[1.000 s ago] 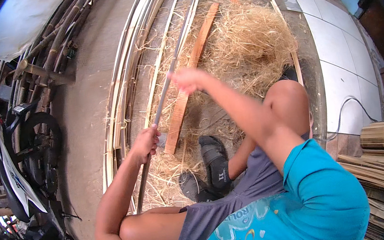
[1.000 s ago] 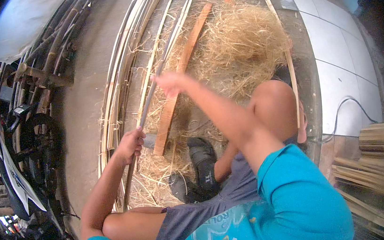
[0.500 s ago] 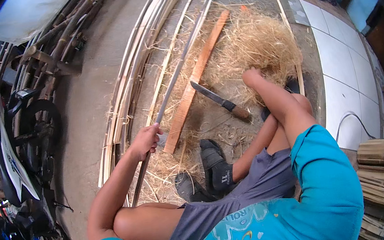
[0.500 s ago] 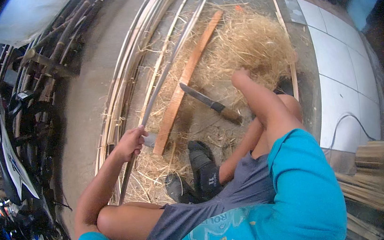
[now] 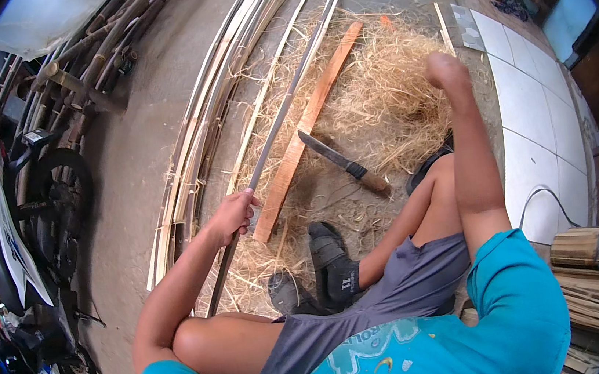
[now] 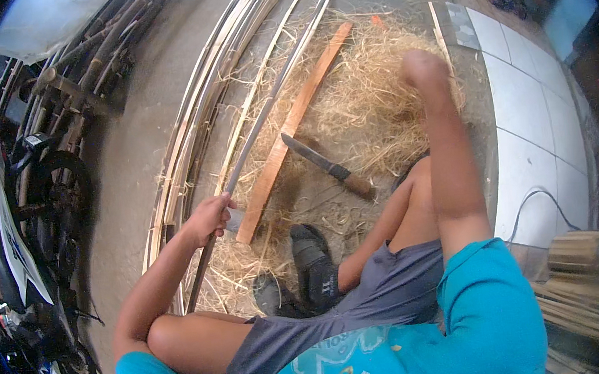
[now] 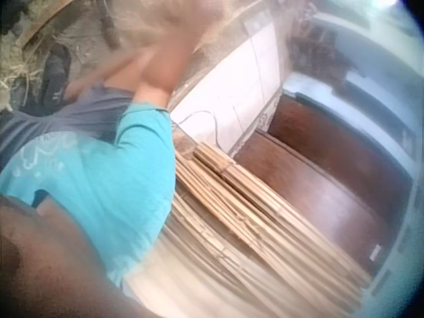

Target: The person sits on the floor and uses a machete to split long bamboo strips into thinner pieces. They repeatedly position each strip, strike it with the machete, and separate the resulting slats, placing finished pieces aside.

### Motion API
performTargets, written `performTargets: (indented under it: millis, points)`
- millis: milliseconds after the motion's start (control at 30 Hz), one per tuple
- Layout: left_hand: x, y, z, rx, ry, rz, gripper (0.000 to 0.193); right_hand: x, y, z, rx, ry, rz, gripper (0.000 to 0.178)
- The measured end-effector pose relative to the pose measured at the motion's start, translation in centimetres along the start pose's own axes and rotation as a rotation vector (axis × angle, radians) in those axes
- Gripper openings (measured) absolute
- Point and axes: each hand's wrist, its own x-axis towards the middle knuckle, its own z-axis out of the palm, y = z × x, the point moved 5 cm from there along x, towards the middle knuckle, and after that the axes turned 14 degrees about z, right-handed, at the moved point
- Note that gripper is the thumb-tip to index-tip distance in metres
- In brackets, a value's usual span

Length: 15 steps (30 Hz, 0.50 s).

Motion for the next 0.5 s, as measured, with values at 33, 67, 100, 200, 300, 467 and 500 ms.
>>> performTargets:
  millis: [33,67,100,200,300,467,500]
  points:
    - [0.0,0.1,0.1,-0.009,-0.003,-0.01,0.041,0.4,1.8,-0.4,0.03,0.001,0.024,0.029]
    - [0.1,0.2,0.4,-0.015,-0.011,-0.018,0.041,1.2,3.5,0.2,0.007,0.015,-0.004,0.029]
    - [0.1,0.3,0.5,-0.015,-0.016,-0.016,0.041,2.2,4.8,1.6,-0.012,0.026,-0.035,0.028]
    - [-0.3,0.5,-0.1,-0.02,-0.006,-0.002,0.039,1.1,4.0,1.9,0.181,0.132,-0.019,0.033]
    - [-0.7,1.3,0.1,-0.031,0.001,0.024,0.035,-1.8,0.4,0.2,0.579,0.295,-0.188,0.037]
    - [-1.1,0.7,-0.4,-0.076,-0.001,0.029,0.03,-14.8,-9.9,4.2,1.732,-0.281,-0.237,0.031]
    - [-1.4,0.3,-0.8,-0.076,0.0,0.031,0.03,-18.4,-12.4,6.7,1.981,-0.74,-0.088,0.029]
